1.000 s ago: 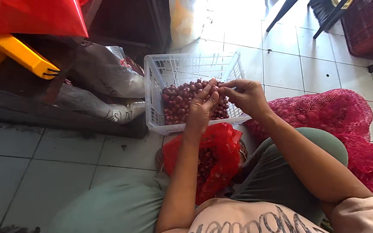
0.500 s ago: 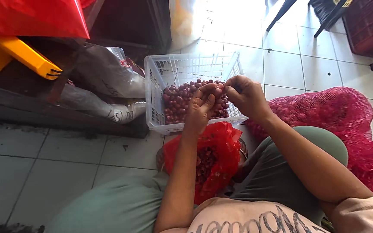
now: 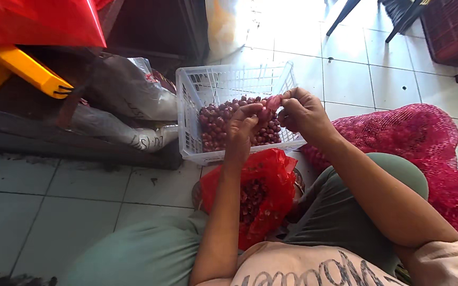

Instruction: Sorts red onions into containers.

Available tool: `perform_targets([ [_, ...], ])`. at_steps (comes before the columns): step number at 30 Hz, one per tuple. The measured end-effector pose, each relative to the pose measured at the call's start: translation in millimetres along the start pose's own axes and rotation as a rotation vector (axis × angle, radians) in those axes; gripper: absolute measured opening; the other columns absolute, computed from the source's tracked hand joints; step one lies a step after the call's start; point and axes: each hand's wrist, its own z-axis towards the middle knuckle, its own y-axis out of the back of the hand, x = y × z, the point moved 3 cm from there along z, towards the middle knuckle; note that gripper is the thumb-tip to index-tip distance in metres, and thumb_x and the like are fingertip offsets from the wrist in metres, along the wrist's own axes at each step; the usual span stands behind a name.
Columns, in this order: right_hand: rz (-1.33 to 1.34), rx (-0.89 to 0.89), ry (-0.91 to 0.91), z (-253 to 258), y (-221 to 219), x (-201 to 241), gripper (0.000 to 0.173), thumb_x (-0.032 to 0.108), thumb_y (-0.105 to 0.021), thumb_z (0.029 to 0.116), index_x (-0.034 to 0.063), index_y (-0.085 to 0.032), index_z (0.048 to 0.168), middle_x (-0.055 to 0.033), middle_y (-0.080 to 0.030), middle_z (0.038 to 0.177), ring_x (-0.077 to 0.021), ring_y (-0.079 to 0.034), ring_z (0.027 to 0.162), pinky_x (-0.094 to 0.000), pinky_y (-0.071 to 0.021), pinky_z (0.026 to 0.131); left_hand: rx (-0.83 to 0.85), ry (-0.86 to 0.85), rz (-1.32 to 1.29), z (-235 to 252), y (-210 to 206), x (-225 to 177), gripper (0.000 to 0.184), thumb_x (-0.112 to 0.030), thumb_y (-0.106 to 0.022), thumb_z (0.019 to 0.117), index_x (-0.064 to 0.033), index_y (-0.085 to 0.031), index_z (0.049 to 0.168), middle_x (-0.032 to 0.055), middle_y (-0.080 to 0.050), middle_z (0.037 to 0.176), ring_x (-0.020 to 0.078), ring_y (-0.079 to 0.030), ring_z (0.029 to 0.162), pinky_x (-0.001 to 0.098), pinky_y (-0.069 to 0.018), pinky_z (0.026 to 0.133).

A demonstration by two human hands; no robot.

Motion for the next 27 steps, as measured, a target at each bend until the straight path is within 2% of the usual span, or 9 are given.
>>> perform_targets([
  [5, -0.332, 0.178, 0.274, -2.6, -3.0, 6.1, 0.036, 0.013, -0.052, 0.1041, 0.0023, -0.058, 0.138, -0.0026, -0.068, 0.111, 0.0035, -0.057, 0.068, -0.0149, -0.0494, 0.059, -0.034, 0.068, 0.095, 0.7, 1.8, -0.4, 0.023, 0.002, -0.045, 0.0996, -0.0007, -0.061, 0.117, -0.0003, -0.069, 0.106, 0.0059, -0.068, 0.092, 0.0248, -0.0578, 0.085],
  [8, -0.526, 0.143, 0.441, -2.1, -5.2, 5.8, 0.027, 0.016, -0.069, 0.0959, 0.0026, -0.073, 0.119, -0.0098, -0.071, 0.103, -0.003, -0.061, 0.073, -0.0176, -0.0506, 0.065, -0.008, 0.097, 0.148, 1.2, 6.4, -4.0, 0.021, 0.004, -0.051, 0.0979, -0.0006, -0.061, 0.116, -0.0006, -0.07, 0.104, 0.0062, -0.069, 0.091, 0.0263, -0.0588, 0.086],
  [12, -0.587, 0.074, 0.483, 2.7, -3.0, 7.4, 0.014, 0.006, -0.064, 0.097, 0.0008, -0.075, 0.102, -0.0077, -0.072, 0.091, -0.0031, -0.062, 0.073, -0.0184, -0.052, 0.071, 0.093, 0.107, -0.026, 2.7, 13.2, -4.1, 0.025, 0.002, -0.045, 0.0962, -0.0089, -0.057, 0.116, -0.0015, -0.069, 0.104, 0.0085, -0.069, 0.092, 0.027, -0.0594, 0.086],
  [17, -0.579, 0.374, 0.15, -13.8, -11.2, -3.3, 0.012, 0.004, -0.062, 0.0977, -0.002, -0.072, 0.099, -0.0101, -0.07, 0.087, -0.0146, -0.066, 0.077, -0.0361, -0.0566, 0.075, -0.145, 0.07, -0.047, 9.1, 29.6, -13.8, 0.022, -0.003, -0.042, 0.1036, -0.0103, -0.051, 0.122, 0.0024, -0.071, 0.103, 0.0103, -0.071, 0.09, 0.0249, -0.0595, 0.083],
  [19, -0.612, 0.677, -0.033, -35.0, -31.3, -21.9, 0.011, 0.01, -0.074, 0.0925, 0.0004, -0.076, 0.098, -0.0099, -0.073, 0.086, -0.0181, -0.07, 0.079, -0.0402, -0.0577, 0.077, -0.302, 0.157, 0.235, 12.4, 38.5, -11.0, 0.048, -0.009, -0.057, 0.1027, -0.0057, -0.038, 0.147, 0.0097, -0.06, 0.132, 0.0146, -0.064, 0.113, 0.0315, -0.0544, 0.096],
  [21, -0.714, 0.938, -0.248, -52.8, -50.9, -33.0, 0.05, 0.024, -0.081, 0.0897, -0.0017, -0.067, 0.131, -0.0202, -0.072, 0.114, -0.0323, -0.068, 0.109, -0.0524, -0.0502, 0.099, -0.3, 0.216, 0.484, 13.2, 45.9, -4.2, 0.072, -0.023, -0.063, 0.1009, -0.0054, -0.023, 0.158, 0.0177, -0.038, 0.156, 0.0218, -0.047, 0.135, 0.0378, -0.0434, 0.109],
  [23, -0.706, 1.008, -0.363, -54.4, -52.3, -36.4, 0.071, 0.031, -0.077, 0.0932, -0.0017, -0.049, 0.15, -0.0254, -0.063, 0.133, -0.0386, -0.059, 0.125, -0.0572, -0.041, 0.109, -0.284, 0.226, 0.553, 12.2, 40.8, -4.6, 0.065, -0.025, -0.059, 0.1032, -0.0031, -0.028, 0.156, 0.0192, -0.04, 0.153, 0.0212, -0.047, 0.134, 0.0372, -0.0424, 0.108],
  [25, -0.496, 0.738, -0.303, -42.9, -39.1, -35.3, 0.042, 0.029, -0.059, 0.1049, -0.0017, -0.063, 0.133, -0.0147, -0.073, 0.104, -0.0217, -0.068, 0.085, -0.0397, -0.0556, 0.079, -0.226, 0.207, 0.554, 10.7, 32.4, -9.6, 0.042, -0.021, -0.055, 0.1054, -0.0014, -0.048, 0.142, 0.0127, -0.057, 0.133, 0.0131, -0.059, 0.114, 0.0311, -0.0495, 0.095],
  [27, -0.067, 0.429, -0.409, -24.0, -27.3, -27.4, 0.052, 0.037, -0.024, 0.1136, 0.0046, -0.064, 0.113, 0.0028, -0.063, 0.073, -0.0012, -0.052, 0.055, -0.0188, -0.0438, 0.051, -0.065, 0.175, 0.541, 8.9, 23.3, -14.0, 0.024, -0.017, -0.052, 0.1064, -0.0009, -0.058, 0.123, 0.0025, -0.063, 0.102, 0.0038, -0.063, 0.083, 0.0216, -0.055, 0.075],
])
